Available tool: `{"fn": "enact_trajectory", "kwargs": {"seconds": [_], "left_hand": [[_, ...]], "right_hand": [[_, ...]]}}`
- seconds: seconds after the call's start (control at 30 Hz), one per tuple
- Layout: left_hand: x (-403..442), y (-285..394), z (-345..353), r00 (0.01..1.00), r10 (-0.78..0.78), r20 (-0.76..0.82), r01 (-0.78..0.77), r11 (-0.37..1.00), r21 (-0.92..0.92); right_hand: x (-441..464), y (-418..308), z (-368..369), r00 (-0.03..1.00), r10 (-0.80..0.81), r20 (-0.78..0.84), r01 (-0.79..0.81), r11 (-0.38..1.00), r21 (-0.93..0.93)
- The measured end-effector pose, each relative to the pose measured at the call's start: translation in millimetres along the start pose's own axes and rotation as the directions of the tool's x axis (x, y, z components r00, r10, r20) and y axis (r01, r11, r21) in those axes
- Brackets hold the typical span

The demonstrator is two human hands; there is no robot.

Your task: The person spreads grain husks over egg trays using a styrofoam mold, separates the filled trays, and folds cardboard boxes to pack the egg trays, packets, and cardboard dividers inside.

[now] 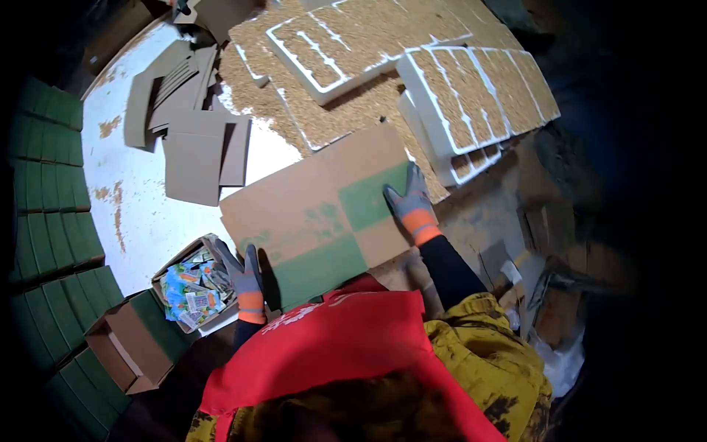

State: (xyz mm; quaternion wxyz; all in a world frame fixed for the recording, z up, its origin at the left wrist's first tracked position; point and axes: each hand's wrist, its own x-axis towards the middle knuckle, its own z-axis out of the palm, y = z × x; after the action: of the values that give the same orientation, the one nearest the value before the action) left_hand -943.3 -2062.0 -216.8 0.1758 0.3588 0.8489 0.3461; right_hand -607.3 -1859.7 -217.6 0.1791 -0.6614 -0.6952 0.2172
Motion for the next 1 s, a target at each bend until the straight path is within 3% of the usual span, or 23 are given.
{"fn": "enact_trajectory", "kwargs": {"seconds": [0.07,0.17,0.27,0.3,0.33,0.4,0.43,0.47,0.5,0.53,0.57,0.6,0.63,0.67,0.73,0.77,0.8,0.83,0.87,0.9,0.93,1.0], "left_hand": [[1.2,16.7,-0.1,0.998,-0.042,0.036,0.046,0.993,-0.112],[2.4,21.1,1.5,0.996,-0.041,0.085,0.060,0.973,-0.225],[2.6,31.1,-16.8,0.999,-0.024,0.043,0.037,0.938,-0.344],[-1.9,39.5,-29.9,0.997,0.056,-0.051,-0.069,0.952,-0.297],[-4.9,48.9,-47.5,0.995,0.059,-0.075,-0.086,0.906,-0.415],[-7.4,82.7,-91.1,0.986,-0.054,-0.160,-0.061,0.767,-0.638],[-8.1,99.6,-113.3,0.895,0.118,-0.430,-0.292,0.884,-0.365],[-9.5,115.3,-134.4,0.721,0.332,-0.608,-0.431,0.902,-0.019],[-10.5,131.3,-151.1,0.707,0.420,-0.569,-0.494,0.869,0.028],[-11.2,148.0,-167.5,0.689,0.503,-0.521,-0.552,0.831,0.072],[-10.6,166.5,-188.1,0.720,0.646,-0.251,-0.543,0.751,0.376],[-9.2,163.8,-185.3,0.670,0.730,-0.136,-0.619,0.650,0.440],[-6.4,164.8,-180.1,0.691,0.721,-0.056,-0.638,0.644,0.422],[-3.0,169.0,-177.6,0.705,0.709,0.030,-0.659,0.638,0.399],[2.5,173.1,-190.6,0.744,0.650,0.156,-0.660,0.680,0.320],[1.6,184.3,-198.3,0.792,0.556,0.252,-0.607,0.761,0.228],[1.0,195.5,-205.4,0.815,0.457,0.355,-0.531,0.835,0.145],[5.9,188.8,-202.6,0.780,0.496,0.381,-0.542,0.840,0.015],[0.1,199.5,-205.0,0.793,0.394,0.465,-0.440,0.898,-0.010],[4.2,194.6,-203.7,0.803,0.265,0.533,-0.223,0.964,-0.144],[9.4,188.4,-203.0,0.780,0.143,0.609,0.023,0.967,-0.255],[26.5,185.3,-205.6,0.725,0.123,0.678,-0.010,0.986,-0.168]], "right_hand": [[12.8,0.1,3.6,0.999,0.027,-0.037,-0.021,0.985,0.171],[21.5,11.9,3.6,0.996,0.089,-0.032,-0.082,0.979,0.184],[18.0,-6.8,-23.7,0.992,0.119,-0.044,-0.096,0.932,0.350],[20.5,-14.4,-41.1,0.999,0.035,-0.039,-0.014,0.893,0.449],[22.0,-23.5,-61.1,0.988,0.148,0.038,-0.141,0.787,0.601],[31.6,-38.8,-103.8,0.970,0.019,0.244,-0.228,0.437,0.870],[33.3,-53.6,-117.8,0.977,-0.165,0.136,-0.065,0.374,0.925],[34.7,-62.4,-127.6,0.943,-0.333,0.011,0.088,0.280,0.956],[39.1,-61.9,-132.8,0.919,-0.395,0.016,0.093,0.255,0.962],[46.1,-61.7,-136.9,0.893,-0.444,0.074,0.078,0.313,0.946],[53.3,-53.5,-132.8,0.884,-0.452,0.120,0.074,0.388,0.919],[59.6,-45.9,-127.7,0.876,-0.453,0.164,0.073,0.461,0.885],[64.1,-38.2,-126.7,0.891,-0.404,0.207,0.128,0.661,0.740],[73.8,-23.0,-119.6,0.898,-0.364,0.246,0.042,0.627,0.778],[51.7,-50.7,-129.4,0.920,-0.344,-0.187,0.378,0.653,0.657],[31.8,-83.0,-150.0,0.796,-0.424,-0.432,0.584,0.724,0.367],[12.7,-117.0,-167.0,0.677,-0.488,-0.551,0.704,0.649,0.290],[-3.5,-145.2,-174.4,0.550,-0.612,-0.568,0.809,0.559,0.181],[-16.3,-174.9,-182.2,0.405,-0.785,-0.469,0.888,0.460,-0.004],[-31.3,-200.5,-181.8,0.421,-0.880,-0.219,0.882,0.454,-0.129],[-45.1,-216.0,-172.7,0.406,-0.909,-0.094,0.896,0.416,-0.154],[-56.2,-212.8,-145.9,0.317,-0.946,0.062,0.931,0.298,-0.212]]}}
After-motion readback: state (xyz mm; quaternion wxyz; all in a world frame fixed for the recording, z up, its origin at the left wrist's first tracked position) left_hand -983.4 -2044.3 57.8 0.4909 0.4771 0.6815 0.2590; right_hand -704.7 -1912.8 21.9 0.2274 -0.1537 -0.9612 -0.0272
